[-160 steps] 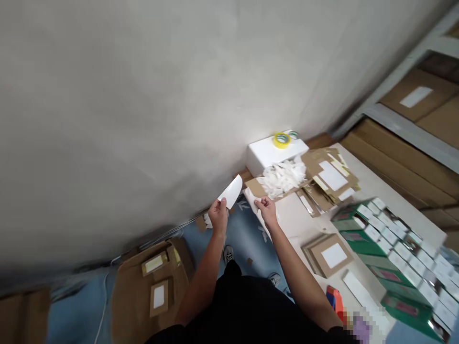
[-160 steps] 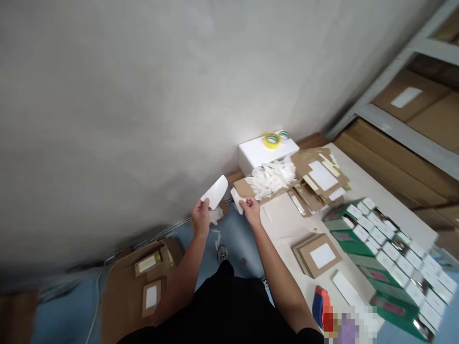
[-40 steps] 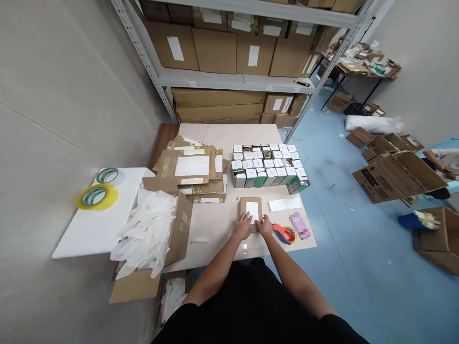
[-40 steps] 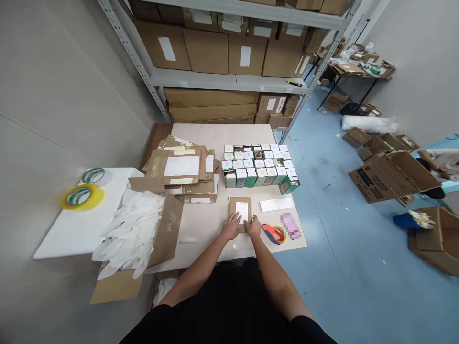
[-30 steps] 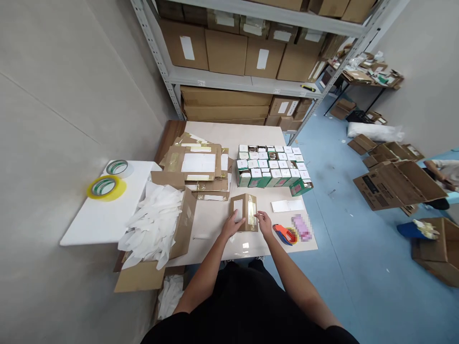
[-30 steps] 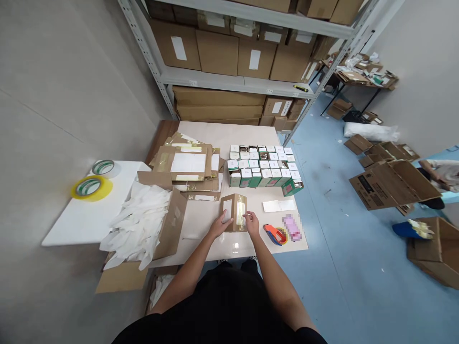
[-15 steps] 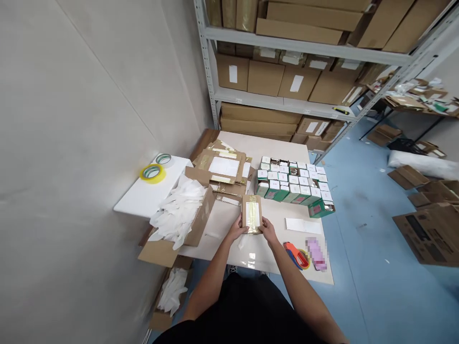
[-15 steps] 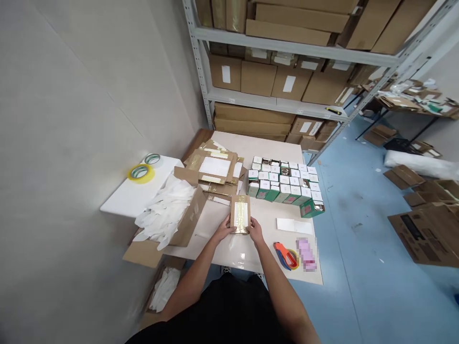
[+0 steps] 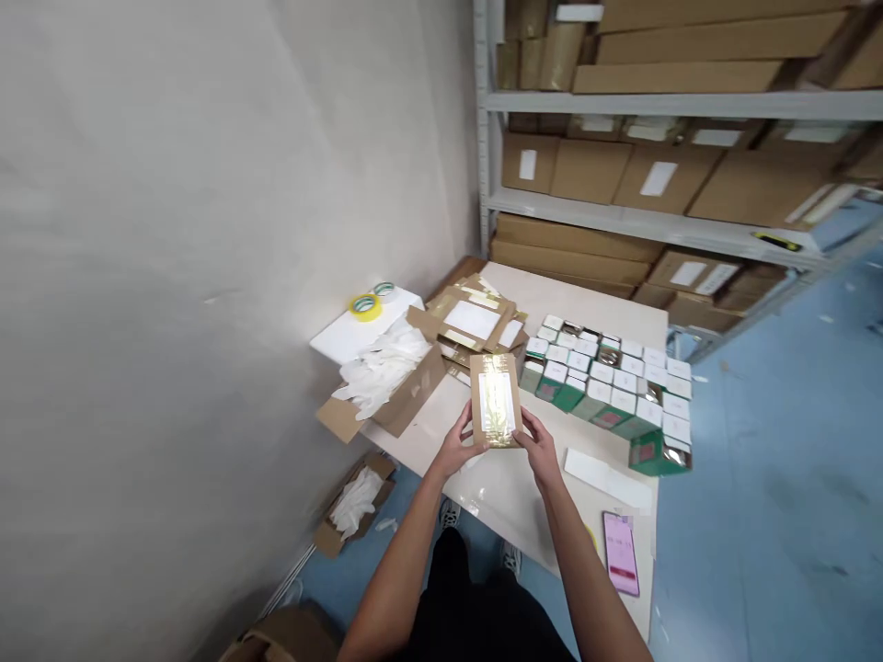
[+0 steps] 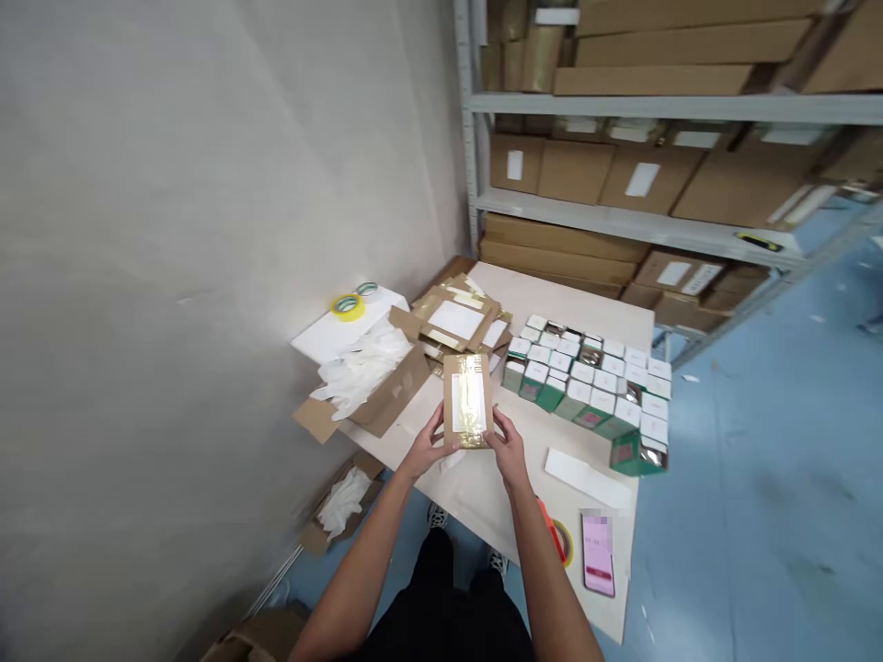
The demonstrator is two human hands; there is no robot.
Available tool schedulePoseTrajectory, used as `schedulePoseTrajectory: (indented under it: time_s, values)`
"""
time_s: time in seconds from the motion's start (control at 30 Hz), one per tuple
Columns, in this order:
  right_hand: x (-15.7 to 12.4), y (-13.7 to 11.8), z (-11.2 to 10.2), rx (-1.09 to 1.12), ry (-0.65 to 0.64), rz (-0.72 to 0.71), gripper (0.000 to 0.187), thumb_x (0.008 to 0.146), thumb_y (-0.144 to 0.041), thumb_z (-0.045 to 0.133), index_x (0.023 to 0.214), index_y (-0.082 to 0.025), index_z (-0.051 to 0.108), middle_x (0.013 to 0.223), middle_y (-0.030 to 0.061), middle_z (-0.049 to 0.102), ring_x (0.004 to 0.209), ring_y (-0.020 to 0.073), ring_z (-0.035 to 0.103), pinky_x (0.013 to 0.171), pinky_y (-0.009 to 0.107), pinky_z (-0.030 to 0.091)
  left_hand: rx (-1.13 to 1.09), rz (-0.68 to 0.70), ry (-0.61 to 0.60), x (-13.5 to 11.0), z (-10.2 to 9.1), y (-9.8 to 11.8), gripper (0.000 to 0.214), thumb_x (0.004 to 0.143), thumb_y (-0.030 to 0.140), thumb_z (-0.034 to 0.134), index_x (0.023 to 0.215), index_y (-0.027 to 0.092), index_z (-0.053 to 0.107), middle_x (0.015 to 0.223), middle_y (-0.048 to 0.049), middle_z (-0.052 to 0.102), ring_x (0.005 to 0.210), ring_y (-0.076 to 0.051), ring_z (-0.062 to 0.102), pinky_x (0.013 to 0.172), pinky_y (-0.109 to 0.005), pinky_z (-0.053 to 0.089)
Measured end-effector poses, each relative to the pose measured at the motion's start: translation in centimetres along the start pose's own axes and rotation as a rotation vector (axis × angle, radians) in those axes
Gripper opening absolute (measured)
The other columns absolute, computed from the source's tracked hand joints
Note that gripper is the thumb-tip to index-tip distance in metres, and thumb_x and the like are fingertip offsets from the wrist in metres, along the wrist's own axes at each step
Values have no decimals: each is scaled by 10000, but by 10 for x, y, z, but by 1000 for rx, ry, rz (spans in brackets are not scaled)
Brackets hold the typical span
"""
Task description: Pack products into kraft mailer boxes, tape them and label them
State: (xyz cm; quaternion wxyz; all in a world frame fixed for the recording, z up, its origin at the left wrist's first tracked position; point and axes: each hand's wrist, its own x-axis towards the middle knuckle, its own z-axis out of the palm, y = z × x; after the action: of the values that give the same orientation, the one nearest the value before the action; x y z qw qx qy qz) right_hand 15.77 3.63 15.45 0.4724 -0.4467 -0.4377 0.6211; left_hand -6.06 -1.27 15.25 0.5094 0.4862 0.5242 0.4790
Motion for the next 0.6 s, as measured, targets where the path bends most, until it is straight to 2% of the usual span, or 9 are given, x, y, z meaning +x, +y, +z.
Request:
schedulePoseTrajectory:
  time_s: [0.1,0.2,0.4,0.5,0.6]
  values:
    - [-8,-5,14,12,-133,31,601,772,-433,814,1340,-277,695,1469,84,628,1362,355,568,1056,517,533,-2,-1,153,-40,-2,8,1119,788,497,841,1672,327,177,1727,-85,234,1563,-365,280,1195,-468,420]
    - [-18,-12,43,5,-280,37,582,775,-439,827,1319,-268,709,1447,86,646,1352,352,580,1082,528,518,-11,27,282,-84,-15,18,1095,791,511,840,1667,324,211,1715,-96,268,1558,-372,288,1191,-470,424]
    - [-62,-17,126,1,-557,26,598,807,-457,808,1357,-259,680,1475,86,623,1393,326,550,1136,510,488,-28,121,577,-175,-55,32,1071,797,485,837,1663,307,232,1700,-82,312,1552,-362,306,1205,-464,407]
    - [-94,-7,170,-38,-682,16,605,816,-475,799,1364,-253,670,1465,92,631,1390,314,556,1161,508,466,-43,149,711,-229,-73,33,1022,821,475,810,1659,309,249,1684,-63,351,1536,-353,344,1207,-460,405]
    - [-135,12,217,-80,-813,33,625,820,-500,791,1376,-250,652,1453,92,641,1381,299,566,1177,499,450,-56,148,852,-295,-92,27,1006,814,464,810,1652,303,278,1668,-56,383,1542,-343,336,1207,-454,404]
